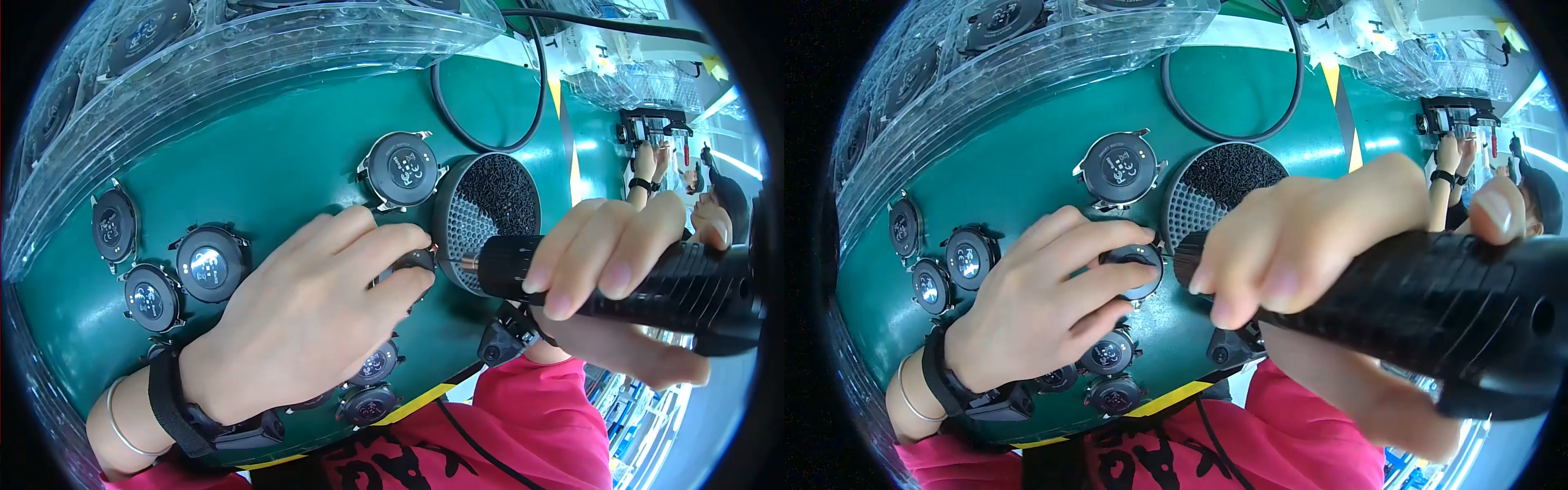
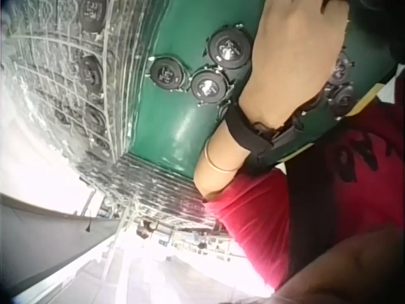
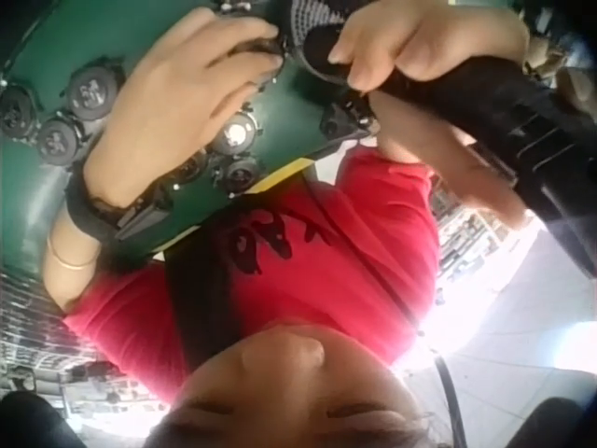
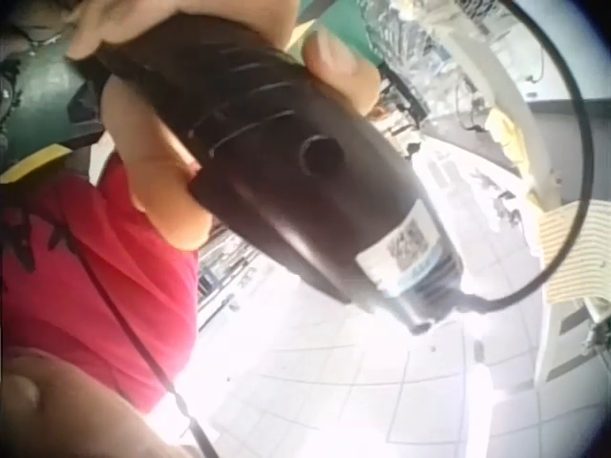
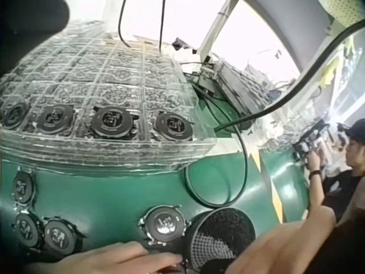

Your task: The person assembles smartwatches by picking up screws with a power screwdriver, driving them into the back of a watch, and placing the finished watch into a plastic tray.

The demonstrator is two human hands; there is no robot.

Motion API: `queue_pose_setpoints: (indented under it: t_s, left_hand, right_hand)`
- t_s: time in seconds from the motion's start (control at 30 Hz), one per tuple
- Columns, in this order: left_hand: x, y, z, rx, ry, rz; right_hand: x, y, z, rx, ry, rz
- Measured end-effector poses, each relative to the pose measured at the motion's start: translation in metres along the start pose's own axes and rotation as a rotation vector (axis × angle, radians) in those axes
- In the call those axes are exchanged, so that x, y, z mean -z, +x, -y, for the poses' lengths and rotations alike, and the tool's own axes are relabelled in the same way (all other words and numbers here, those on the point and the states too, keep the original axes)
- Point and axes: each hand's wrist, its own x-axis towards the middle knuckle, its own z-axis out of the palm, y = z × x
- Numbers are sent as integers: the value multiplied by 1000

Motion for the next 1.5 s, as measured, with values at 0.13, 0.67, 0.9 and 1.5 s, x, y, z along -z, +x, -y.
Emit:
queue_pose_setpoints:
  t_s: [0.13, 0.67, 0.9, 1.5]
  left_hand:
    - [3, 5, -3, 95, -164, -110]
    - [-1, 3, -1, 21, -101, -117]
    - [2, 4, -4, 2, -92, -94]
    - [1, 2, -6, 130, -74, -69]
  right_hand:
    - [-7, 0, -1, 45, 144, -176]
    - [-10, 0, 3, 58, 170, -296]
    - [-14, 1, 1, 61, 216, -329]
    - [10, 8, 8, -61, -101, 70]
